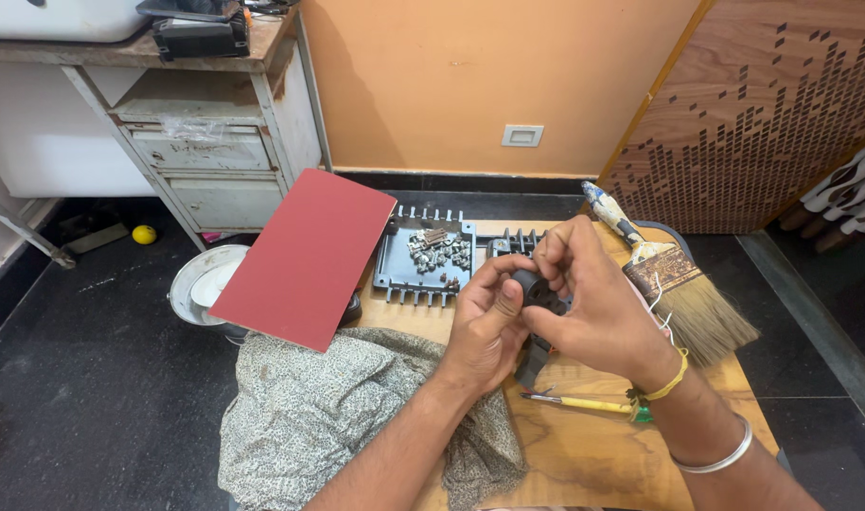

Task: The person unscrews wires from an electrical terminal block using a screwdriver, brushes the components with a large brush, and wipes them with a cloth.

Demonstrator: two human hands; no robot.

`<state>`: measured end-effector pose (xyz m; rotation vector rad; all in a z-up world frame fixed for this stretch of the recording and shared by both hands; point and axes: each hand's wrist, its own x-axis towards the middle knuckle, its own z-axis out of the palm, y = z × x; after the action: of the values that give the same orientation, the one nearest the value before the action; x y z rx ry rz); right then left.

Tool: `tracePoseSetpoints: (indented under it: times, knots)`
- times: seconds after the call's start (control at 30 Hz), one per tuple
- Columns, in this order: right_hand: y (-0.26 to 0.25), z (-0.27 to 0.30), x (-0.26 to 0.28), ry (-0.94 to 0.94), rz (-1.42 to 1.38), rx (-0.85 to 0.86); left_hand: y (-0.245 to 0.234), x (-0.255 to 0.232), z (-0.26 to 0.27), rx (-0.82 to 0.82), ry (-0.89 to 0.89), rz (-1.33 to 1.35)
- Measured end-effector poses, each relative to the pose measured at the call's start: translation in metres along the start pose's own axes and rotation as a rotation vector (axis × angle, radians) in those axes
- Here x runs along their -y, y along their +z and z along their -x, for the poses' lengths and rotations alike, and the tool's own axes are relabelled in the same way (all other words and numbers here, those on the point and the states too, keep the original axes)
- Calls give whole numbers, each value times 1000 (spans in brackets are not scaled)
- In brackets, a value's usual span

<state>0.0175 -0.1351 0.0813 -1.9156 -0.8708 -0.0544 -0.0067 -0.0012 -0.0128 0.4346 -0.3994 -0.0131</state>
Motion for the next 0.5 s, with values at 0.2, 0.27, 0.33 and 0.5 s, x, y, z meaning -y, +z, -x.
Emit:
tracePoseSetpoints:
  times: [0.2, 0.27, 0.33, 0.5]
  knots:
    - [4, -2, -4, 14, -42, -26, -2, 1, 0, 6, -2, 18]
    - [5, -2, -4, 16, -48, -32, -2, 1, 0, 6, -3, 25]
    - [4, -4, -3, 23, 6, -36, -2, 1, 1, 6, -6, 33]
    - [-10, -1, -2, -58, -175, 20, 3, 0, 0, -33, -9, 34]
